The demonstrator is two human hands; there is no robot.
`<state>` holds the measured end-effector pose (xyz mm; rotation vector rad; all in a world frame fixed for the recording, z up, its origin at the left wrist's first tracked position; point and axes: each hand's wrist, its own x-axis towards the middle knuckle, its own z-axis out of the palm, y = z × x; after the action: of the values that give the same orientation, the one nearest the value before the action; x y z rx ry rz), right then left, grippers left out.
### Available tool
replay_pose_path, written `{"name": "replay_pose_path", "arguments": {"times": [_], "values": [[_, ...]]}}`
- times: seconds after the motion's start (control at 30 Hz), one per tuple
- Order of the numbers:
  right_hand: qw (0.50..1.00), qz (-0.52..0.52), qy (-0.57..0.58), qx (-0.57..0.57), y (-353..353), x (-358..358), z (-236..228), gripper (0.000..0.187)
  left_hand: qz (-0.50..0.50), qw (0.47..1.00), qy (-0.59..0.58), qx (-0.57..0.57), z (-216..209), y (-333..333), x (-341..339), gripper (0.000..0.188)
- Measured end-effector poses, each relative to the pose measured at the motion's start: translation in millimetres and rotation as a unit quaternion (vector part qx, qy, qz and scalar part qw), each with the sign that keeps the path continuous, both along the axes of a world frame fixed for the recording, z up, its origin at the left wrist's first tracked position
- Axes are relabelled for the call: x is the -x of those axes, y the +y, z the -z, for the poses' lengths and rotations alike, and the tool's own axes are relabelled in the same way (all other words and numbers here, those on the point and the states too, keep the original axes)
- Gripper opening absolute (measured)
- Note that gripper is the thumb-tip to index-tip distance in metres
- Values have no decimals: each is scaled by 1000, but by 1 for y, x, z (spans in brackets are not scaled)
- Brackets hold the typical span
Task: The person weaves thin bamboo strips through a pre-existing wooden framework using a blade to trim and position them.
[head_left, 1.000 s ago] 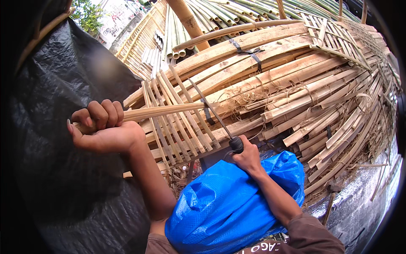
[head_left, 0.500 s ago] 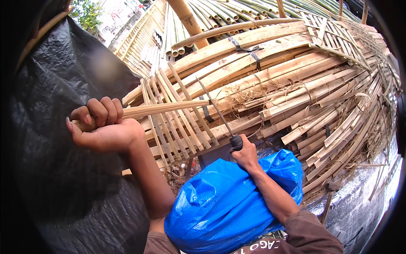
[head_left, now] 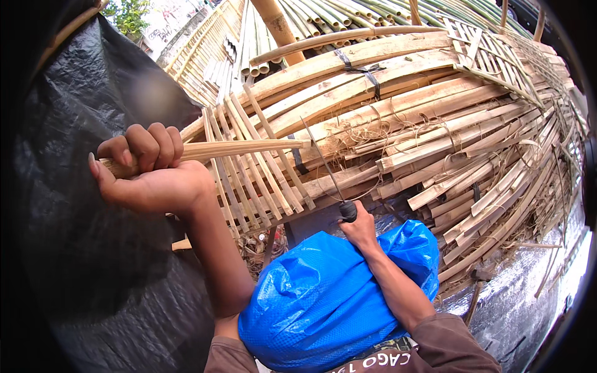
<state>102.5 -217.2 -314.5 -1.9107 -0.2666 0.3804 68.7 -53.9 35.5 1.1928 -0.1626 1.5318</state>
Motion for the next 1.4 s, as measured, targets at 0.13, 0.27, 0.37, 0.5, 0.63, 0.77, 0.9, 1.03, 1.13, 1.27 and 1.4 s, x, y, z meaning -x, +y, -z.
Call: {"name": "replay_pose_path", "arguments": {"times": [0.13, 0.27, 0.37, 0.5, 0.63, 0.77, 0.9, 1.03, 1.13, 1.27, 1.4], "values": [[993, -61, -62, -79, -1, 2, -8, 41, -17, 1000, -3, -21, 2, -4, -2, 39], [968, -103, -106, -202, 6, 6, -27, 43, -19, 999, -26, -13, 4, 2, 2, 39], [976, -98, -90, -173, 8, 5, -20, 42, -1, 999, -49, 15, 7, 17, 6, 39], [994, -55, -68, -70, 14, -1, -20, 40, -6, 997, -63, 45, 11, 15, 9, 37], [991, -54, -82, -96, 16, -3, -31, 41, -10, 997, -71, 16, 19, 3, 0, 46], [959, -109, -136, -225, 24, -5, -63, 44, -7, 997, -9, -75, 30, 2, 5, 48], [974, -73, -89, -195, 29, -5, -50, 43, -54, 996, 1, -69, 31, 0, 7, 51], [998, 15, -31, -60, 15, -19, 8, 37, -18, 997, -10, -77, 30, 8, 1, 56], [994, -29, -78, -76, 16, -16, -11, 39, -60, 989, 40, -126, 32, 1, -2, 60], [941, -115, -160, -275, 24, -4, -41, 45, -149, 979, 48, -130, 26, -13, -3, 53], [980, -41, -68, -183, 29, -5, -22, 38, -184, 978, 35, -96, 27, -6, -2, 50]]}}
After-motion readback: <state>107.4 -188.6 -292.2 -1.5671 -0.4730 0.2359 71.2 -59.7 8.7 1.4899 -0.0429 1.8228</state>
